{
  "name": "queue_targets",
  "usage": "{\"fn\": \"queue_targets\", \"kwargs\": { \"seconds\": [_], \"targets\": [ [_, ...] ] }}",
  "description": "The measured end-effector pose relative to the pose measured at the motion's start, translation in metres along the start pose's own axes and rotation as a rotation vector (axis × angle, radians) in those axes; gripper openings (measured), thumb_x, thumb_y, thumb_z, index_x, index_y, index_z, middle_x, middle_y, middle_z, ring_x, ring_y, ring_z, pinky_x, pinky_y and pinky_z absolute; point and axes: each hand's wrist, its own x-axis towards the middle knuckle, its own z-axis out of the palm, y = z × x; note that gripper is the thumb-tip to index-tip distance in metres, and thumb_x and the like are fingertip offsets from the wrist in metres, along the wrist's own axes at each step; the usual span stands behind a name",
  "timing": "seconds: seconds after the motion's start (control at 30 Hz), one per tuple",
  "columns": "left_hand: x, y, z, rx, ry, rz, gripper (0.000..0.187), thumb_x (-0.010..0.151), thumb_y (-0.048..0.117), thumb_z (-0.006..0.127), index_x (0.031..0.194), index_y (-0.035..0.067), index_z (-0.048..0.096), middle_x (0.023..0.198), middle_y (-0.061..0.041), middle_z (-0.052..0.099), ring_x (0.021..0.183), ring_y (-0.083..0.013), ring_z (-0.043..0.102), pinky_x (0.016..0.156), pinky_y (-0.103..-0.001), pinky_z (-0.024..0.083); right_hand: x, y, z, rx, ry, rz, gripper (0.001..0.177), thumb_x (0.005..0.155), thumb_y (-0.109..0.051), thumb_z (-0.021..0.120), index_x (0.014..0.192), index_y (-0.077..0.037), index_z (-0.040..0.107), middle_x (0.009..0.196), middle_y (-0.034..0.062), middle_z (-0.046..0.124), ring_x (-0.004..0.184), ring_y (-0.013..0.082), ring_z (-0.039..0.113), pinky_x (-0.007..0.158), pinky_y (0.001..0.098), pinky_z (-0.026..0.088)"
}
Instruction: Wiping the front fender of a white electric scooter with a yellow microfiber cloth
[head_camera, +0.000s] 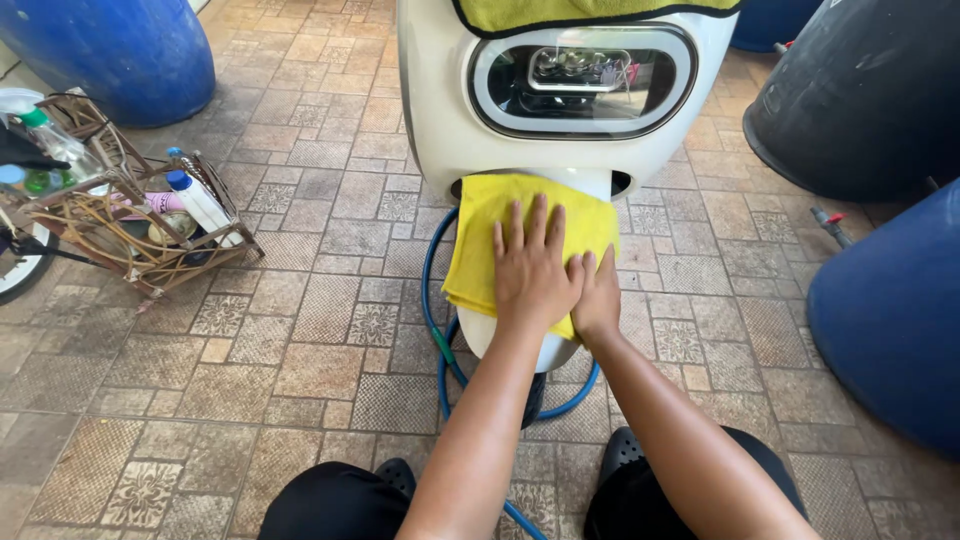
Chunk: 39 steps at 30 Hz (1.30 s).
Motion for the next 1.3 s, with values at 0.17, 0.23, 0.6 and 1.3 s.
{"fn": "queue_targets", "kwargs": {
  "seconds": [0.17,0.23,0.6,1.3],
  "targets": [
    [-0.044,-0.015,0.017,-0.055,0.277,0.071,0.075,0.079,0.040,0.057,0.149,0.014,0.051,0.159,-0.014,0.040,0.149,-0.0417,0.031,0.118,-0.061,0.022,-0.053,0.004,0.002,-0.011,0.041,-0.246,0.072,0.108,-0.042,0.029,0.163,0.001,0.011,0.162,0.0363,0.021,0.149,0.0526,0.024,0.121,0.0606,0.024],
    [-0.042,-0.022,0.020,-0.090,0.335,0.080,0.077,0.077,0.040,0.058,0.148,0.013,0.052,0.157,-0.015,0.043,0.147,-0.0424,0.034,0.116,-0.061,0.025,-0.057,0.002,0.005,-0.022,0.061,-0.332,0.072,0.108,-0.039,0.034,0.162,0.003,0.010,0.162,0.0374,0.018,0.149,0.0535,0.021,0.121,0.0608,0.022],
    [0.056,-0.044,-0.004,-0.163,-0.041,-0.142,0.077,0.089,0.049,0.047,0.155,0.010,0.040,0.161,-0.023,0.033,0.152,-0.0436,0.025,0.116,-0.063,0.026,0.070,-0.039,-0.003,-0.352,0.076,-0.161,0.094,0.094,-0.061,0.058,0.165,-0.015,0.017,0.166,0.0246,0.018,0.142,0.0507,0.041,0.112,0.0611,0.039],
    [0.058,-0.054,-0.038,-0.259,-0.110,-0.167,0.076,0.092,0.048,0.046,0.155,0.005,0.039,0.163,-0.025,0.030,0.150,-0.0445,0.026,0.122,-0.052,0.023,0.024,-0.097,-0.004,-0.427,0.069,-0.198,0.082,0.097,-0.048,0.049,0.162,-0.004,0.025,0.162,0.0348,0.021,0.149,0.0538,0.024,0.121,0.0615,0.026]
  ]
}}
